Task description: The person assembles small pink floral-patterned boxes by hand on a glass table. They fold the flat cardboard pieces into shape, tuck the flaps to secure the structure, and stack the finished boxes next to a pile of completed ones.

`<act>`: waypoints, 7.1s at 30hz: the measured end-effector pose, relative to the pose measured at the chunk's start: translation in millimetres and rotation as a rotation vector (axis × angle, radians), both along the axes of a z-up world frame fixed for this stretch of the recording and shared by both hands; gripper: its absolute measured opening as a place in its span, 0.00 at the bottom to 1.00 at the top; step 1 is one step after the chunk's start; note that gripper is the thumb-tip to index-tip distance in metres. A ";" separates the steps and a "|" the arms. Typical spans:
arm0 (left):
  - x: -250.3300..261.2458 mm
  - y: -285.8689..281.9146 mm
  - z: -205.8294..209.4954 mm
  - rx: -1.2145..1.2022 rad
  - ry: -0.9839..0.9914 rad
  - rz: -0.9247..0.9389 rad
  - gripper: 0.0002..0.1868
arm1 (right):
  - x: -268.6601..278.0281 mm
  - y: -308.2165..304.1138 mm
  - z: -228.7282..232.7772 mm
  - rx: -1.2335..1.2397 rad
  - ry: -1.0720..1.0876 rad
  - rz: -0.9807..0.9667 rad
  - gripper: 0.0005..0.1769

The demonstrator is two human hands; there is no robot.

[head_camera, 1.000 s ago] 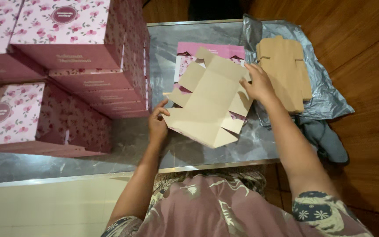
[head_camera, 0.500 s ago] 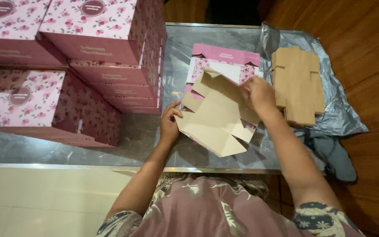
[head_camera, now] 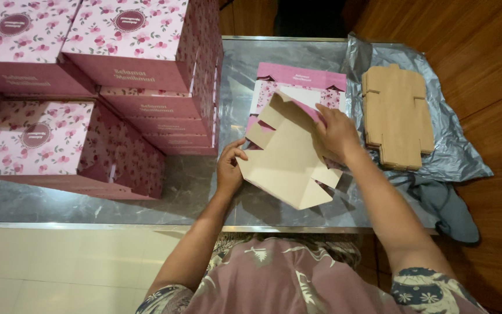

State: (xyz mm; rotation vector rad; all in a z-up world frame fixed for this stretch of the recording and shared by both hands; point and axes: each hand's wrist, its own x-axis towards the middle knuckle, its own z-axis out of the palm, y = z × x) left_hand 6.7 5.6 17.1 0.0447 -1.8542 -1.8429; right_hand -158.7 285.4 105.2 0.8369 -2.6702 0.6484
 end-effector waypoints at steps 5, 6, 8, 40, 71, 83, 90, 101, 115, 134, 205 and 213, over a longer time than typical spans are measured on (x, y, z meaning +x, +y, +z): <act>0.6 -1.2 -0.7 0.005 0.000 0.000 0.09 | -18.9 7.3 4.8 -0.170 -0.103 0.017 0.17; 0.3 -1.2 -0.8 -0.004 0.001 0.007 0.09 | -19.2 9.6 12.4 -0.197 -0.133 0.017 0.18; 0.2 -0.7 -0.6 -0.003 -0.005 0.018 0.09 | -13.3 11.4 32.5 -0.240 -0.202 0.014 0.18; 6.2 4.9 12.7 0.232 -0.062 -0.047 0.34 | 71.9 71.5 70.9 -0.402 -0.582 0.054 0.13; 34.8 88.1 42.9 0.412 -0.042 0.111 0.41 | 162.1 64.9 -23.8 -0.237 -1.273 0.023 0.20; 40.2 78.2 22.8 0.710 0.020 0.084 0.35 | 57.0 135.2 -79.2 -1.455 -0.670 -0.025 0.26; 40.1 91.4 23.1 0.255 0.005 0.130 0.34 | 48.5 86.4 -29.2 -1.627 -1.096 0.252 0.52; 7.5 85.1 62.4 0.401 0.204 -0.391 0.52 | 102.3 34.3 -13.6 -0.823 -0.711 0.385 0.43; -28.9 94.8 57.8 -0.846 -0.136 -0.238 0.41 | 120.3 -16.7 -89.7 -0.748 -0.745 0.105 0.25; -108.3 8.8 5.7 0.685 -0.325 0.074 0.46 | -115.2 19.2 -96.0 -0.190 -0.001 -0.358 0.32; -84.3 20.4 49.4 -0.467 -0.280 -0.133 0.14 | 129.5 43.4 38.2 -0.649 -0.122 0.193 0.05; -59.1 21.6 88.5 -0.534 -0.113 -0.589 0.45 | 170.0 10.8 56.8 0.188 -0.331 0.448 0.32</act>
